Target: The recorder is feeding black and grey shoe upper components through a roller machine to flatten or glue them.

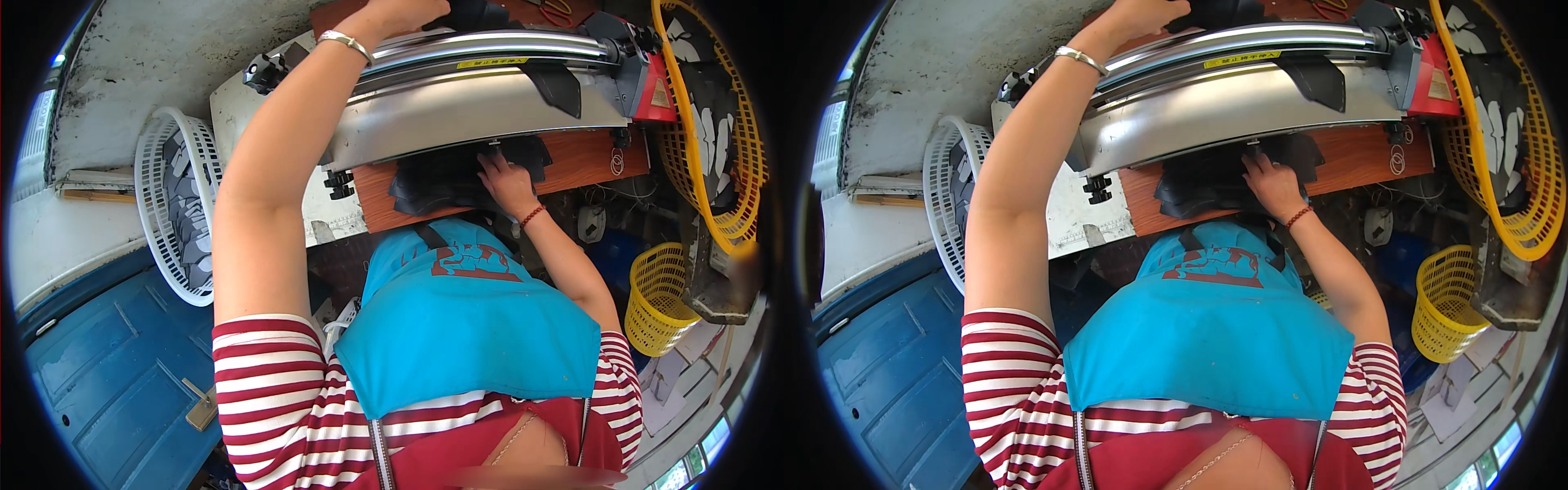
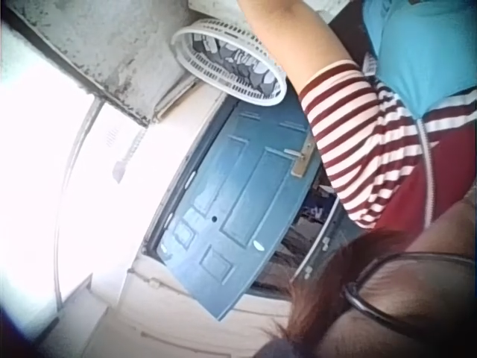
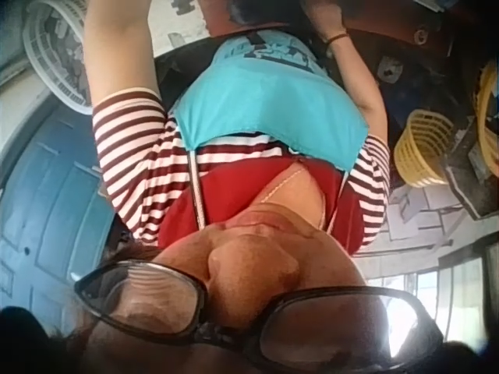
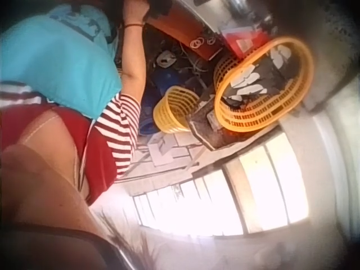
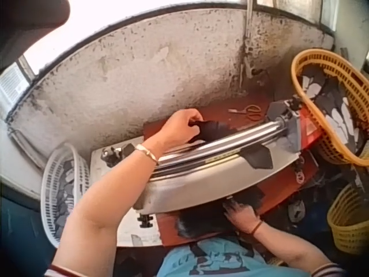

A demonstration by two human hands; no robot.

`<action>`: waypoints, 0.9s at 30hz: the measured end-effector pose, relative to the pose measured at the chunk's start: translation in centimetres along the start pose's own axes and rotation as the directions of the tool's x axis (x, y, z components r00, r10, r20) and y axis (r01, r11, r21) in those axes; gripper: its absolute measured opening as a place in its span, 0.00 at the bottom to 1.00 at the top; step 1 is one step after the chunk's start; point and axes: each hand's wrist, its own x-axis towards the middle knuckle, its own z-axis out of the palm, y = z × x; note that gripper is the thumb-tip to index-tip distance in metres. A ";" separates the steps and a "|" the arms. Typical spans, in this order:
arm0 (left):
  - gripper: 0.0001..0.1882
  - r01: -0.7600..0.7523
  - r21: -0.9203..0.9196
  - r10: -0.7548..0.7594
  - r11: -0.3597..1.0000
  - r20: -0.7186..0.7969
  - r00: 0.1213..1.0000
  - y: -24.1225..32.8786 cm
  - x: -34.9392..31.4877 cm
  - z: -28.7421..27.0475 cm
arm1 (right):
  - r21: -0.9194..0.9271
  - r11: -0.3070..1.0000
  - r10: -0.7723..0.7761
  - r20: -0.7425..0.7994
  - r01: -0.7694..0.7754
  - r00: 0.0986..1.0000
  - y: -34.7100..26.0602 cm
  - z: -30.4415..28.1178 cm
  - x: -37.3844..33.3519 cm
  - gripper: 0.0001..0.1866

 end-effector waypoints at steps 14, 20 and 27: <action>0.18 0.076 -0.007 -0.070 0.997 -0.473 0.878 0.0 -2.3 -4.2 | 0.164 0.983 -0.050 -0.198 0.083 0.979 -4.8 -16.3 1.1 0.13; 0.16 0.007 0.502 -0.086 0.865 0.133 0.987 -2.8 -4.0 2.2 | -0.134 0.991 -0.008 -0.257 -0.028 0.966 -2.7 -17.3 6.5 0.10; 0.17 0.303 0.349 -0.358 0.887 0.104 0.928 -1.7 -2.6 2.1 | 0.131 0.982 -0.105 -0.238 0.139 0.966 -2.6 -9.9 5.4 0.08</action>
